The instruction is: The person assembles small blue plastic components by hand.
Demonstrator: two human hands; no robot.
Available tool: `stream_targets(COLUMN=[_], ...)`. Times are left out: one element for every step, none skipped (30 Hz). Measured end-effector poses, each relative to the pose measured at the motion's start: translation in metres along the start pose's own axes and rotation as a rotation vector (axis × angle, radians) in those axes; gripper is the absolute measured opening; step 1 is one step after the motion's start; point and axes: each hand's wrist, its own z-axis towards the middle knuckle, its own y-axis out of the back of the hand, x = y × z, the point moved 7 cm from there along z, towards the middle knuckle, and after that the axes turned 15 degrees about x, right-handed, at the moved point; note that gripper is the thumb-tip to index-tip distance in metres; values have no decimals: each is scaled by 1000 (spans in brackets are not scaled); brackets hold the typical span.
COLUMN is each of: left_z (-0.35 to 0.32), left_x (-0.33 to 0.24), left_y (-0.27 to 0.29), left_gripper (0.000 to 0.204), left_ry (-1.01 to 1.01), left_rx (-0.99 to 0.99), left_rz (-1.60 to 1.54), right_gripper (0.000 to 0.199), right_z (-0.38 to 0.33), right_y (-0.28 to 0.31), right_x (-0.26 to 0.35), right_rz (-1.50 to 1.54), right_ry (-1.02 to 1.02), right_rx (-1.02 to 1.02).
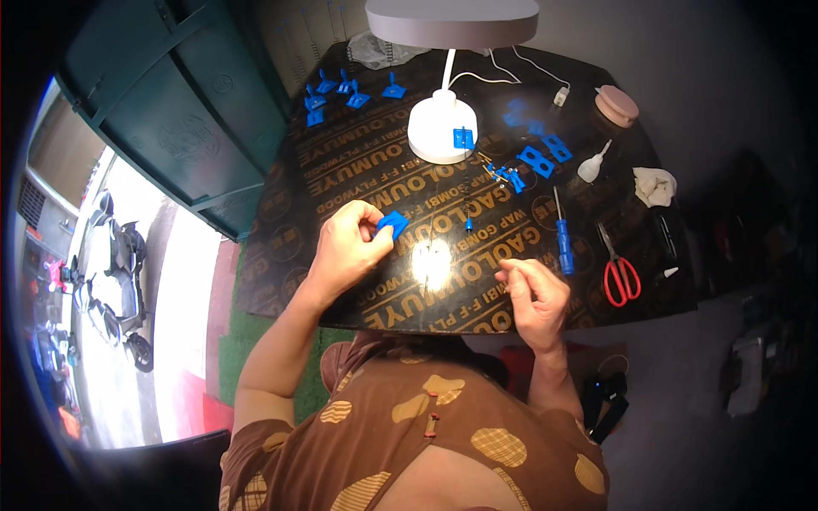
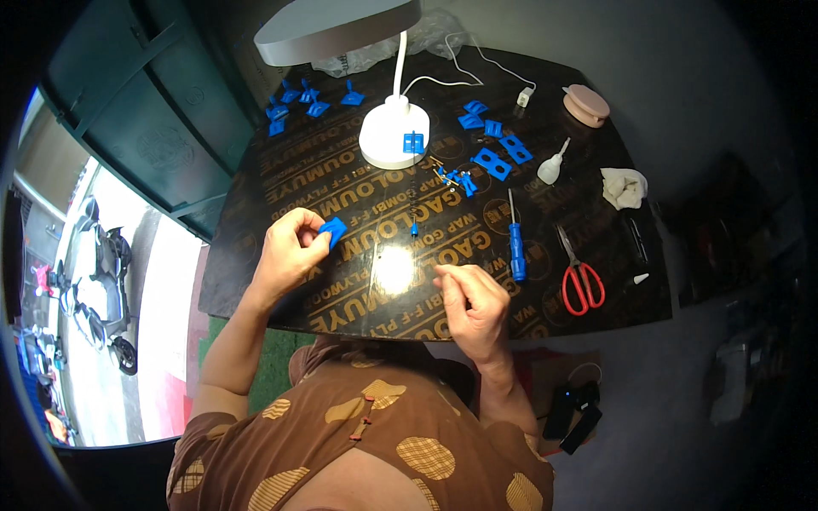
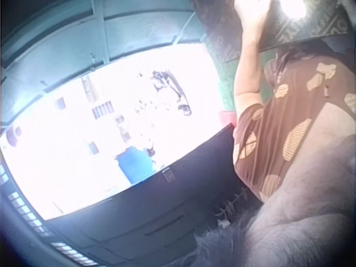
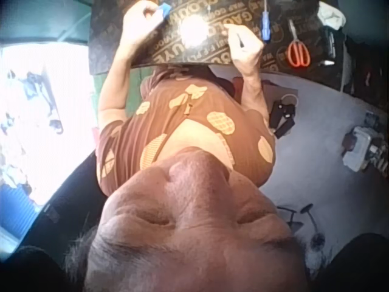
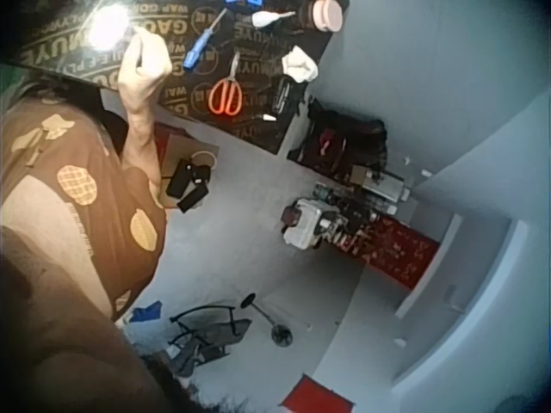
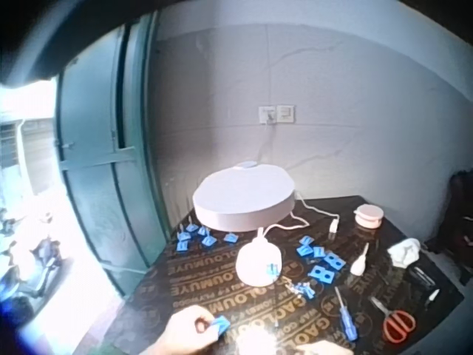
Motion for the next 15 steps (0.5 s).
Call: stream_targets(left_z=[0,1,1,0,-1,-1,0,1,2,2,2,2,2,2,2], left_x=[-8,-6,-8,-12,-15,-15,-15,-15,-16,-17,-18,-18,-18,-18,-17], left_y=[0,-3,-5,-8,-11,-13,-15,-17,-19,-20,-21,-22,-23,-23,-24], left_gripper=[23,23,21,19,22,22,23,24,24,24,24,24,24,24,24], left_ry=[-4,-10,-74,-140,-173,-182,-182,-181,-184,-199,-212,-211,-209,-206,-199], left_rx=[26,35,26,16,35,43,55,65,66,68,69,68,72,76,70], left_rz=[82,79,235,391,426,422,443,463,461,475,489,487,490,493,493], right_gripper=[10,10,11,11,12,12,13,14,15,15,15,15,15,15,15], right_z=[-1,-1,-2,-2,-2,-3,-4,-5,-7,-9,-10,-11,-13,-14,-15], right_y=[8,17,24,32,41,49,56,62,69,75,80,84,88,90,92], right_x=[0,-1,-5,-5,-7,-8,-11,-14,-17,-20,-16,-19,-22,-25,-25], right_rz=[-32,-65,-84,-121,-146,-170,-184,-206,-220,-234,-265,-286,-293,-299,-297], right_ry=[-12,-24,-48,-54,-81,-107,-137,-144,-152,-161,-146,-163,-175,-186,-181], right_rx=[-9,-18,-35,-53,-78,-102,-107,-114,-128,-141,-160,-167,-164,-159,-152])
